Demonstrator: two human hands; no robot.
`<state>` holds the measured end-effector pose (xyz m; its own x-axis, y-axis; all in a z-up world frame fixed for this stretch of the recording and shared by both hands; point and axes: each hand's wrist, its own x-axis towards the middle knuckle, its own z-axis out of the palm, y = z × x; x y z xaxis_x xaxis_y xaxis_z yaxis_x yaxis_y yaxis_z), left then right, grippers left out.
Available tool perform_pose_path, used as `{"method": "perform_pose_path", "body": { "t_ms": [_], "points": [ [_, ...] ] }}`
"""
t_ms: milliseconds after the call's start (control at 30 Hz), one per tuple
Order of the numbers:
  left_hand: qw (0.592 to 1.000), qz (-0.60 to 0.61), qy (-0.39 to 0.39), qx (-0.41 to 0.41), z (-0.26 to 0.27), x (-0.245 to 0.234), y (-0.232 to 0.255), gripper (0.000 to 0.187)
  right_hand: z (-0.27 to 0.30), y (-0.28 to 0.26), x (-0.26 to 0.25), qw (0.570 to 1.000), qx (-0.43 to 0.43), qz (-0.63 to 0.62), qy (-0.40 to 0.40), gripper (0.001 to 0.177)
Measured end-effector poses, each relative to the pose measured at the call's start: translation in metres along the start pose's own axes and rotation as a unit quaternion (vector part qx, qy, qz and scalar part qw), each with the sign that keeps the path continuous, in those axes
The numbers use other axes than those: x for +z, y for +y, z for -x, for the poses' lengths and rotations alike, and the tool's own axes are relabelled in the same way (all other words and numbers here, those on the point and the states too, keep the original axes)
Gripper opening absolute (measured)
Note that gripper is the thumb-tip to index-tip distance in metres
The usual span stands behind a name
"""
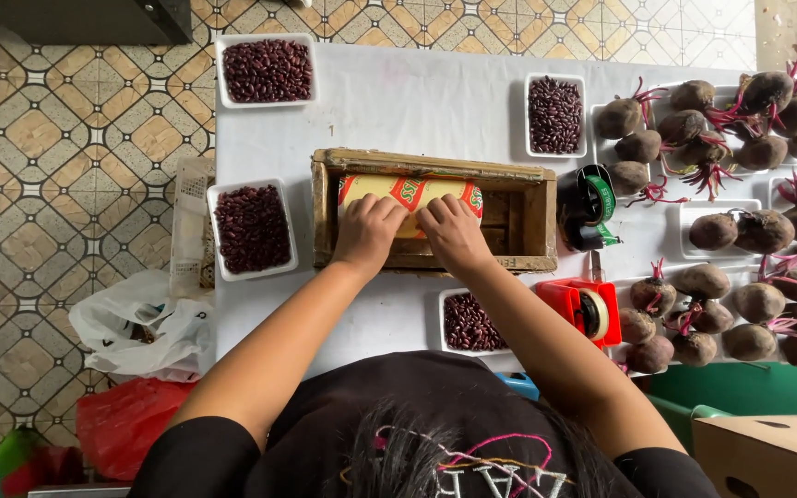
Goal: Wrapping and sealing small trays of red beans using plastic wrap and a tape dispenser.
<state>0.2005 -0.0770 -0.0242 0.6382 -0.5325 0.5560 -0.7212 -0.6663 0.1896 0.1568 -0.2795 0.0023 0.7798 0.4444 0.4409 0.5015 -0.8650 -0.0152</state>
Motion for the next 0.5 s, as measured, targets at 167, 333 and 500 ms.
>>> {"method": "perform_pose_path", "body": {
  "t_ms": [167,333,500],
  "points": [
    [0.999,-0.036,-0.001,-0.024,-0.002,-0.004,0.001,0.031,-0.004,-0.004,-0.013,0.998,0.032,-0.003,-0.048,0.043],
    [1.0,-0.026,-0.008,0.003,0.006,0.008,0.0,0.025,0.002,-0.009,-0.004,0.998,0.038,0.001,-0.053,0.034],
    [0.998,-0.015,-0.039,-0.055,-0.003,-0.02,0.006,0.033,-0.011,-0.016,-0.029,0.997,0.078,-0.001,-0.027,0.035]
  ]
}}
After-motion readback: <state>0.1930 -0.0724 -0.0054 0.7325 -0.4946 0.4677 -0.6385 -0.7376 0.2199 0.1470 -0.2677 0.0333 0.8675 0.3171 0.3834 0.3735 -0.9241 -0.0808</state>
